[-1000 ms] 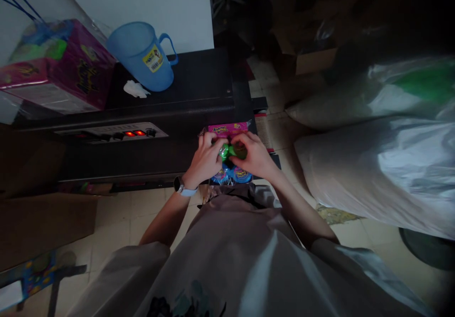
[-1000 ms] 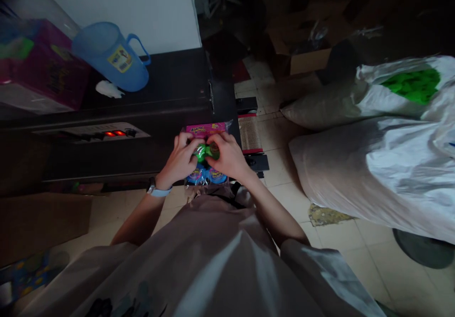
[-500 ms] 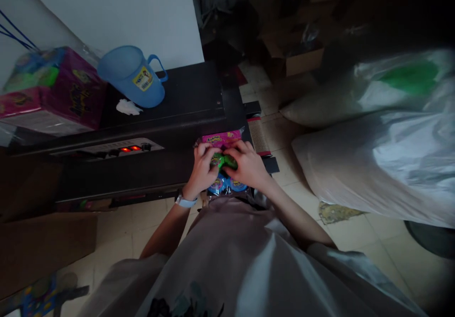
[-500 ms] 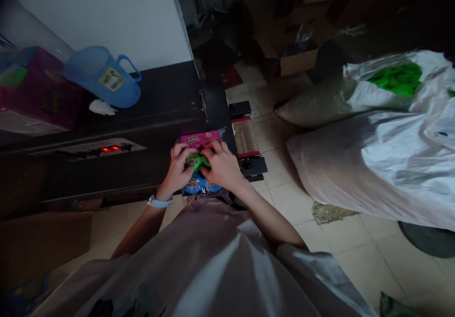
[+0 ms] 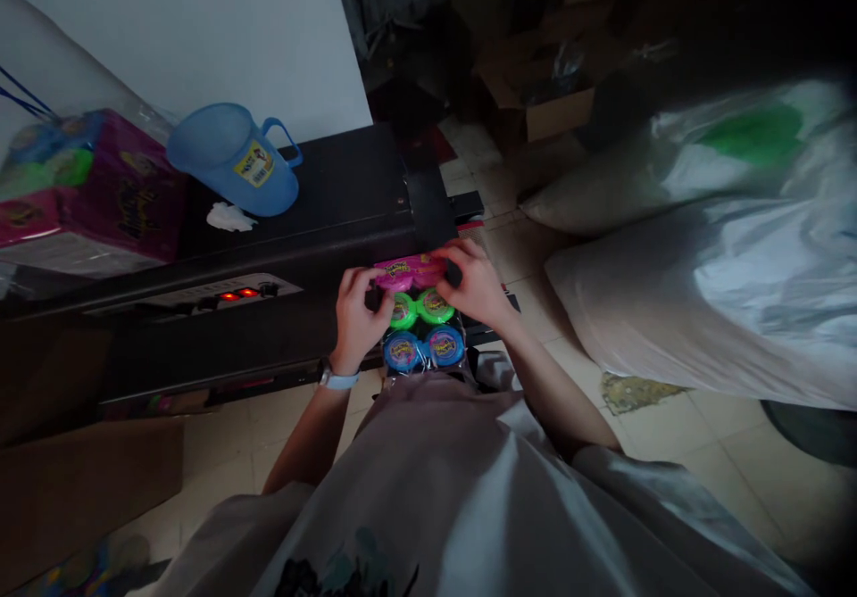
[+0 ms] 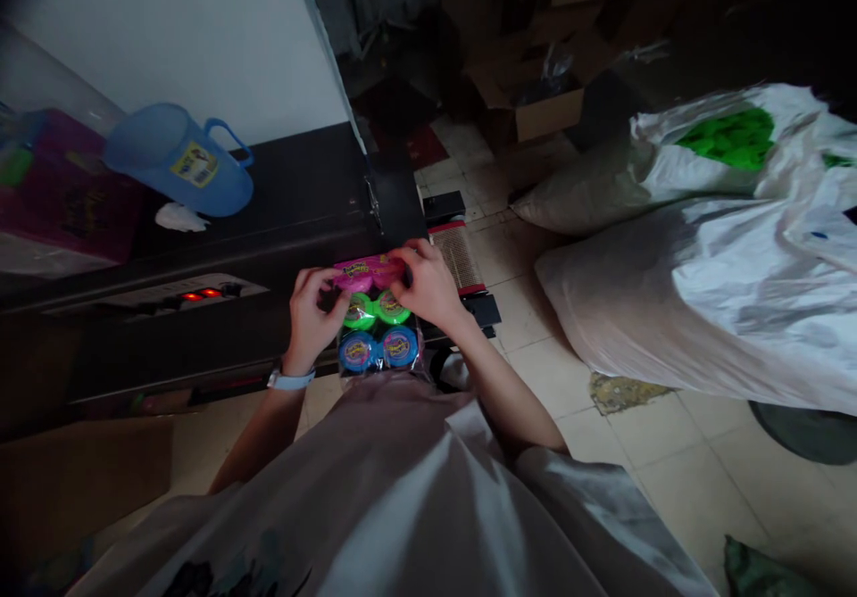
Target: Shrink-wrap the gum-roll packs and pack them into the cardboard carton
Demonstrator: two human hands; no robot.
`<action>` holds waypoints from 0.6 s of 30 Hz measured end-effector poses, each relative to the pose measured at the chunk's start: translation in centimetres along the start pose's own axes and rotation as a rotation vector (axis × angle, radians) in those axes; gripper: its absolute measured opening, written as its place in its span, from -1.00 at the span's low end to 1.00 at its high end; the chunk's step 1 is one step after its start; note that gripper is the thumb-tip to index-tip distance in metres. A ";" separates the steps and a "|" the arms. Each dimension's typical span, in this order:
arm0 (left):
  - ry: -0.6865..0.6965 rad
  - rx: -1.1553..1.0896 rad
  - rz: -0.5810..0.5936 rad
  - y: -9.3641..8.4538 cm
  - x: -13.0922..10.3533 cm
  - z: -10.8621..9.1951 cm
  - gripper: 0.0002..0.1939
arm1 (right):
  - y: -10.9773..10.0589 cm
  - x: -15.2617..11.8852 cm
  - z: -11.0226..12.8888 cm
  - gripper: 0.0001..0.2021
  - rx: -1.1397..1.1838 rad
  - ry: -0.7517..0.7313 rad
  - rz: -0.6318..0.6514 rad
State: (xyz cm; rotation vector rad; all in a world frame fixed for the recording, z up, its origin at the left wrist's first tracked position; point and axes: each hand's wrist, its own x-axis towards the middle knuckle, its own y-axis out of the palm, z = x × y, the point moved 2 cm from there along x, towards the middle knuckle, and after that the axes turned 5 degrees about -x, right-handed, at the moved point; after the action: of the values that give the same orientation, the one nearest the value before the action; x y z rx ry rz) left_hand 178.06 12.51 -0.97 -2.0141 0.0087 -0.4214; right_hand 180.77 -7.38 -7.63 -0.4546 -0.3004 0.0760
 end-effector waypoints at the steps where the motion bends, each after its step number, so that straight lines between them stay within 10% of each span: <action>1: 0.013 0.021 -0.011 0.0 0.0 -0.3 -0.78 | 0.1 0.2 -0.5 -0.55 0.043 -0.021 0.025; 18: 0.165 0.211 0.221 1.9 1.7 -2.9 -0.61 | -0.5 2.8 -1.2 -0.65 -0.146 -0.262 0.291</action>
State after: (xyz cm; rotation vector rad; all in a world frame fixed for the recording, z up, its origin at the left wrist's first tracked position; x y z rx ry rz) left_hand 179.17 8.78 -0.92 -1.7440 0.2755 -0.4273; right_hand 183.86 -7.91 -7.69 -0.6324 -0.4976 0.4017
